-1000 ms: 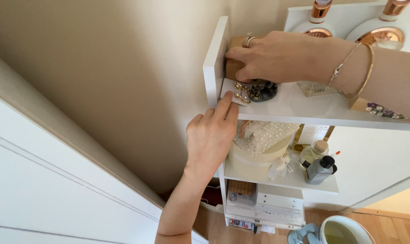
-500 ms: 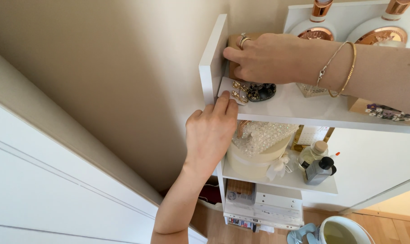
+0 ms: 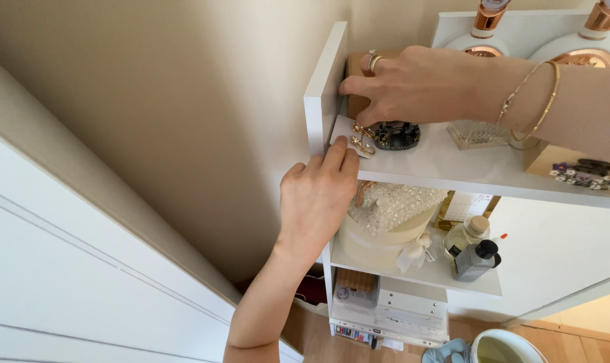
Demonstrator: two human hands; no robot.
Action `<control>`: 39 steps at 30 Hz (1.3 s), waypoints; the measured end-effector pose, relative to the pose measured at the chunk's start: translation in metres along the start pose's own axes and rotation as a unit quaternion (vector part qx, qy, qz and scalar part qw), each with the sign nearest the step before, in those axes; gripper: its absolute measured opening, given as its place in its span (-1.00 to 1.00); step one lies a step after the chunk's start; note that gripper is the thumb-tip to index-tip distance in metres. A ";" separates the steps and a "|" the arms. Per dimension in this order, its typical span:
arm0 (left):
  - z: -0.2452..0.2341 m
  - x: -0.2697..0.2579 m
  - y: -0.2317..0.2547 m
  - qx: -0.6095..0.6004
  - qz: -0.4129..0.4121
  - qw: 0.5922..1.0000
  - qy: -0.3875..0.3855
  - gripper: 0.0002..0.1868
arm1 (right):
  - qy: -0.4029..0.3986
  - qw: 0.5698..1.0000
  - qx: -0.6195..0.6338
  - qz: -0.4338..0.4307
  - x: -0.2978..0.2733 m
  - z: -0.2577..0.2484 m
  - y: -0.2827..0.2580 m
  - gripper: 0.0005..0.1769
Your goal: The person organizes jewelry by picking up necklaces and earrings from a tray and placing them into a wooden box on a shelf. They also move a decorative plate into a closet and handle a hair tie and sunglasses on a bedside table.
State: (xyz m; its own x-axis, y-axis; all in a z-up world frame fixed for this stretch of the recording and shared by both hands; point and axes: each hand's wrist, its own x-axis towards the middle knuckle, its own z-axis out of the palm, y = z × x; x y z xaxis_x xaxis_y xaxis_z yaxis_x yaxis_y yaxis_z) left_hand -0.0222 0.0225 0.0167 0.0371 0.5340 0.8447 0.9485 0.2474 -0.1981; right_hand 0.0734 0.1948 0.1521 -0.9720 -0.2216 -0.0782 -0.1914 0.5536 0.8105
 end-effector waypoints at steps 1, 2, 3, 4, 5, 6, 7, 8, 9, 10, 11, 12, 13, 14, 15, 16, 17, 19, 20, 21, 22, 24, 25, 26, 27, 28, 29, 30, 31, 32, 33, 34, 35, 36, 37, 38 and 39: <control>0.000 0.000 0.000 0.000 0.000 1.000 -0.001 -0.73 | 0.033 0.999 0.002 0.001 -0.001 0.003 0.001 -0.60; 0.000 0.000 0.000 0.000 0.000 1.000 -0.001 -0.73 | 0.066 0.998 0.003 0.003 -0.003 0.005 0.002 -0.62; 0.000 0.000 0.000 0.000 0.001 1.000 -0.002 -0.73 | 0.050 0.998 0.026 0.030 -0.004 0.008 0.002 -0.51; 0.000 0.000 0.000 0.001 0.003 1.000 -0.003 -0.73 | 0.035 0.997 0.048 0.057 -0.005 0.010 0.003 -0.37; -0.001 0.000 -0.001 0.001 0.005 1.000 -0.004 -0.73 | 0.019 0.994 0.071 0.084 -0.005 0.011 0.003 -0.22; -0.002 0.001 -0.001 0.002 0.007 1.000 -0.006 -0.73 | 0.004 0.993 0.067 0.097 -0.005 0.012 0.003 -0.16; -0.003 0.002 -0.002 0.001 0.012 1.000 -0.008 -0.74 | -0.011 0.992 0.063 0.110 -0.005 0.013 0.002 -0.10; -0.004 0.003 -0.003 0.000 0.018 1.000 -0.009 -0.75 | -0.026 0.990 0.059 0.124 -0.006 0.013 0.001 -0.04; -0.004 0.005 -0.004 -0.002 0.023 1.000 -0.011 -0.76 | -0.021 0.992 0.050 0.112 -0.005 0.014 0.002 -0.04; -0.005 0.006 -0.005 0.011 0.035 0.999 -0.019 -0.78 | -0.016 0.994 0.042 0.100 -0.004 0.015 0.003 -0.04; -0.006 0.007 -0.006 0.024 0.046 0.998 -0.026 -0.79 | -0.011 0.995 0.034 0.088 -0.004 0.015 0.005 -0.04; -0.008 0.009 -0.008 0.037 0.058 0.997 -0.035 -0.81 | -0.015 0.997 0.012 0.074 -0.005 0.016 0.005 0.00; -0.008 0.011 -0.011 0.036 0.063 0.996 -0.044 -0.83 | -0.019 0.998 -0.010 0.060 -0.006 0.018 0.006 0.04; -0.008 0.012 -0.014 0.034 0.067 0.996 -0.053 -0.86 | -0.023 0.998 -0.033 0.045 -0.005 0.019 0.007 0.08; -0.008 0.013 -0.016 0.032 0.071 0.995 -0.063 -0.89 | -0.013 0.998 -0.044 0.034 -0.006 0.022 0.008 0.07; -0.008 0.014 -0.018 0.034 0.078 0.994 -0.073 -0.90 | -0.001 0.998 -0.055 0.024 -0.006 0.024 0.010 0.07; -0.008 0.013 -0.020 0.037 0.085 0.992 -0.082 -0.90 | 0.010 0.998 -0.067 0.014 -0.005 0.027 0.011 0.08; -0.008 0.012 -0.023 0.042 0.103 0.991 -0.075 -0.88 | 0.039 0.991 -0.131 -0.011 -0.005 0.030 0.011 -0.12; -0.008 0.011 -0.024 0.046 0.114 0.991 -0.058 -0.85 | 0.053 0.985 -0.164 -0.024 -0.005 0.032 0.012 -0.22; -0.008 0.010 -0.026 0.050 0.126 0.990 -0.040 -0.82 | 0.058 0.983 -0.172 -0.033 -0.005 0.033 0.012 -0.22; -0.008 0.010 -0.028 0.050 0.132 0.990 -0.030 -0.81 | 0.064 0.981 -0.180 -0.042 -0.006 0.034 0.013 -0.23; -0.007 0.009 -0.030 0.050 0.143 0.988 -0.008 -0.80 | 0.070 0.976 -0.198 -0.058 -0.005 0.036 0.014 -0.22; -0.007 0.008 -0.030 0.055 0.148 0.988 0.001 -0.79 | 0.071 0.974 -0.206 -0.066 -0.006 0.036 0.014 -0.22; -0.008 0.007 -0.030 0.060 0.153 0.986 0.009 -0.78 | 0.072 0.971 -0.215 -0.073 -0.005 0.036 0.014 -0.21; -0.008 0.007 -0.030 0.064 0.157 0.985 0.018 -0.78 | 0.062 0.968 -0.229 -0.086 -0.005 0.035 0.014 -0.20; -0.008 0.007 -0.030 0.064 0.158 0.985 0.020 -0.78 | 0.052 0.963 -0.243 -0.099 -0.004 0.035 0.014 -0.19; -0.007 0.007 -0.030 0.064 0.159 0.985 0.023 -0.78 | 0.041 0.959 -0.258 -0.112 -0.003 0.034 0.013 -0.18; -0.007 0.007 -0.030 0.064 0.160 0.985 0.024 -0.78 | 0.040 0.959 -0.256 -0.114 -0.003 0.033 0.013 -0.19; -0.007 0.007 -0.030 0.069 0.162 0.984 0.024 -0.77 | 0.039 0.959 -0.255 -0.115 -0.001 0.032 0.013 -0.20; -0.007 0.007 -0.031 0.074 0.163 0.984 0.024 -0.76 | 0.037 0.960 -0.253 -0.117 0.000 0.031 0.012 -0.20; -0.007 0.007 -0.032 0.079 0.165 0.983 0.024 -0.76 | 0.035 0.960 -0.251 -0.116 0.001 0.029 0.012 -0.20; -0.007 0.006 -0.032 0.079 0.163 0.983 0.026 -0.76 | 0.033 0.961 -0.248 -0.116 0.001 0.027 0.013 -0.21; -0.007 0.006 -0.032 0.078 0.161 0.984 0.027 -0.77 | 0.027 0.964 -0.241 -0.113 0.001 0.025 0.013 -0.22; -0.006 0.006 -0.032 0.077 0.159 0.984 0.028 -0.77 | 0.021 0.966 -0.233 -0.111 0.003 0.023 0.012 -0.24; -0.006 0.005 -0.032 0.075 0.156 0.985 0.026 -0.79 | 0.012 0.970 -0.219 -0.106 0.004 0.021 0.014 -0.27; -0.005 0.005 -0.032 0.073 0.153 0.985 0.024 -0.80 | 0.002 0.974 -0.204 -0.101 0.004 0.019 0.014 -0.30; -0.004 0.005 -0.032 0.071 0.151 0.986 0.023 -0.81 | 0.000 0.977 -0.191 -0.093 0.004 0.018 0.012 -0.30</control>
State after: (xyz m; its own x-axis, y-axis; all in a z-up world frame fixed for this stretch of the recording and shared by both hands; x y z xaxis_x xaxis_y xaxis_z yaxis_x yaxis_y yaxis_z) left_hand -0.0511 0.0136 0.0291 0.3277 0.5647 0.7575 0.8387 0.1953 -0.5084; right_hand 0.0646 0.2149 0.1516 -0.9257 -0.2889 -0.2443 -0.2992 0.1640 0.9400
